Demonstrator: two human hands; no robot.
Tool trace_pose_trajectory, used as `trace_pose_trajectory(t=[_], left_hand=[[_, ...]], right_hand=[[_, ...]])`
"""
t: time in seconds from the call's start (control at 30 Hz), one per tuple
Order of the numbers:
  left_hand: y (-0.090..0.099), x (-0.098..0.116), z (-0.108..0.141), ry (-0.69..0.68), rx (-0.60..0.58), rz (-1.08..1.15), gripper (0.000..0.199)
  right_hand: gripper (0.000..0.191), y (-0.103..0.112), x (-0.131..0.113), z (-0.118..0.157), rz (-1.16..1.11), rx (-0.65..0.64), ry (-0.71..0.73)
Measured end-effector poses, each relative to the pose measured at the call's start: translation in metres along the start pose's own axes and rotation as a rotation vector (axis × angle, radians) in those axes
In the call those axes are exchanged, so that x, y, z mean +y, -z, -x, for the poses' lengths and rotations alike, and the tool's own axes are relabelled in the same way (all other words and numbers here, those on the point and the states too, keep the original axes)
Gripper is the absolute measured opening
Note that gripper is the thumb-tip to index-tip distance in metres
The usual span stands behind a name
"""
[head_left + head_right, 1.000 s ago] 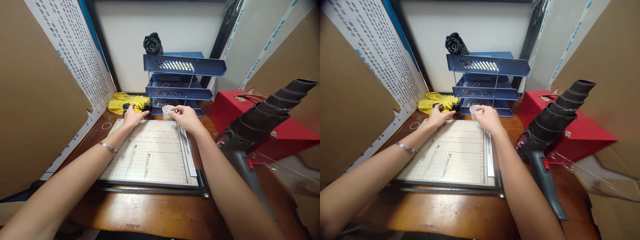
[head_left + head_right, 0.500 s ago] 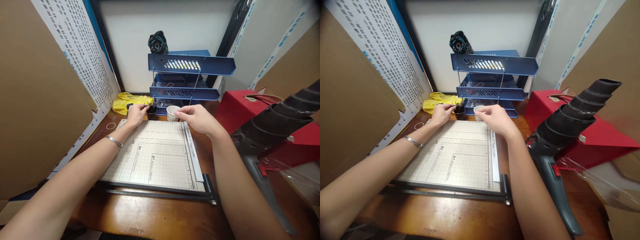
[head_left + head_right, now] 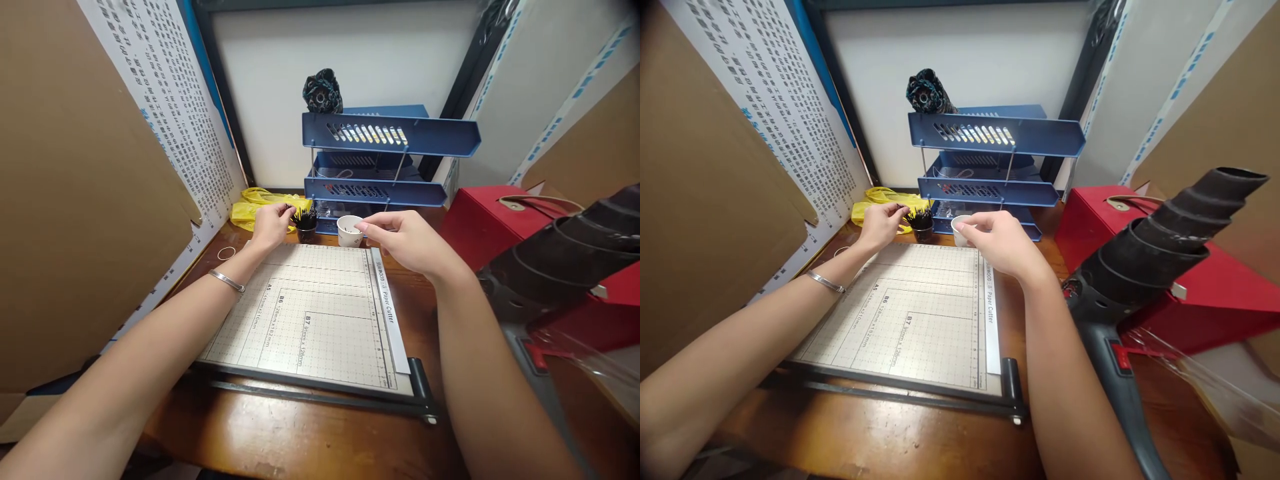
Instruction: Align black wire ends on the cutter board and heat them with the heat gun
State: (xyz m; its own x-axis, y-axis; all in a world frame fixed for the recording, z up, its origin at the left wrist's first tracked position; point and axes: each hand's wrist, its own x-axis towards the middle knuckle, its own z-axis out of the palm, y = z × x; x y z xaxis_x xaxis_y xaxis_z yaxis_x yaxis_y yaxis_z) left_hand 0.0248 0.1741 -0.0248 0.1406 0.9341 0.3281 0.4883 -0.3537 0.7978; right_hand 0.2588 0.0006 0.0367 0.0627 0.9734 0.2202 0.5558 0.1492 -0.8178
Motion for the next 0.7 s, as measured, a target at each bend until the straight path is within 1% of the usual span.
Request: trace_pose_trajectory(t=[0.17,0.3,0.4,0.47,0.57,0.63,0.67,0.7], left_hand=[[0.007,0.006,-0.001,0.015,0.066,0.052,0.021],[0.019,0.012,-0.002,-0.019,0.138,0.117,0.019],[0.028,0.019,0.001,-0.048,0.168,0.167,0.017],[0.032,0.03,0.006,-0.071,0.179,0.199,0.018],[0.036,0.057,0.021,-0.108,0.166,0.246,0.02],[0.036,0.078,0.038,-0.136,0.116,0.286,0.021],[0.036,0.088,0.048,-0.155,0.07,0.342,0.021],[0.035,0.097,0.058,-0.159,-0.006,0.397,0.021]], right_hand=[[0.037,-0.001,0.001,-0.001,-0.026,-0.023,0.026],[0.037,-0.001,0.001,-0.001,-0.034,-0.039,0.045],[0.037,-0.001,-0.001,-0.001,-0.018,-0.042,0.049],[0.037,-0.002,-0.003,-0.001,-0.015,-0.047,0.044],[0.035,-0.003,-0.005,0.0,-0.04,-0.038,0.04],[0.033,-0.004,-0.008,0.0,-0.065,0.012,0.061],[0.033,-0.003,-0.01,0.001,-0.072,0.039,0.076],[0.035,-0.003,-0.012,0.002,-0.082,0.058,0.087]])
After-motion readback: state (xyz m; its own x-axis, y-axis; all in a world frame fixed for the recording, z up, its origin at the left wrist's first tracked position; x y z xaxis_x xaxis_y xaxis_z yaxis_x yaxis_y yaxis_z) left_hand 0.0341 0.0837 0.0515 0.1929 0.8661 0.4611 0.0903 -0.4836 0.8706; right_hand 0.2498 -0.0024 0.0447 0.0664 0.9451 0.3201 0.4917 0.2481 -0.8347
